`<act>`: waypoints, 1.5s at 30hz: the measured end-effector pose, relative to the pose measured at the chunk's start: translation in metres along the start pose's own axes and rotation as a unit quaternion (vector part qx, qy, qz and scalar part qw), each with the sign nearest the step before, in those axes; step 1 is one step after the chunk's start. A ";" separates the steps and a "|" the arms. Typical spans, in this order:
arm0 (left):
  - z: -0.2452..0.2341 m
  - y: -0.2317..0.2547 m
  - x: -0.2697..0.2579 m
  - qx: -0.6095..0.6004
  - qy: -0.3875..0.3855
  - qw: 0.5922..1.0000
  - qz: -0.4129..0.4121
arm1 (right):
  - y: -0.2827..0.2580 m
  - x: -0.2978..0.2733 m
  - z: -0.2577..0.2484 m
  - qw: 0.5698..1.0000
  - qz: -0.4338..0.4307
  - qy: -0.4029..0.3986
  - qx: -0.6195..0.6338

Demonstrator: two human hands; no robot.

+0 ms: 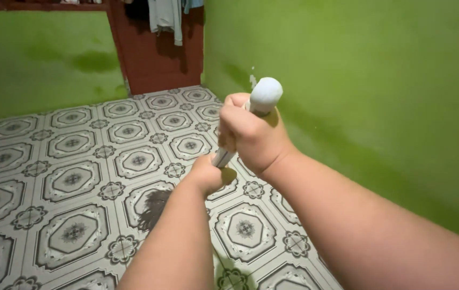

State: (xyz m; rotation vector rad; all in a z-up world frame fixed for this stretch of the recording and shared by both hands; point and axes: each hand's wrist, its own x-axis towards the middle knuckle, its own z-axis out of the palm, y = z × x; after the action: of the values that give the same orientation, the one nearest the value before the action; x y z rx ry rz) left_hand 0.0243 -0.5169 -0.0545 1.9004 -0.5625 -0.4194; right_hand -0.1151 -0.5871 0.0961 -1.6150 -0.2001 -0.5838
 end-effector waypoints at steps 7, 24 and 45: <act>0.038 0.042 -0.045 0.019 0.004 1.000 -0.016 | -0.043 -0.026 -0.028 0.999 0.011 0.036 -0.014; 0.131 0.100 -0.088 0.014 -0.076 0.997 0.011 | -0.090 -0.066 -0.104 0.992 0.071 0.067 0.074; 0.107 0.116 0.021 0.020 -0.046 0.998 0.027 | -0.059 0.038 -0.113 0.988 0.031 0.143 0.047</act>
State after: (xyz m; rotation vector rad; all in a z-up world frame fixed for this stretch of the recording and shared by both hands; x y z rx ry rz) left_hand -0.0364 -0.6481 0.0124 1.9069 -0.6872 -0.4649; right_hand -0.1385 -0.6960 0.1690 -1.4228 0.0345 -0.7385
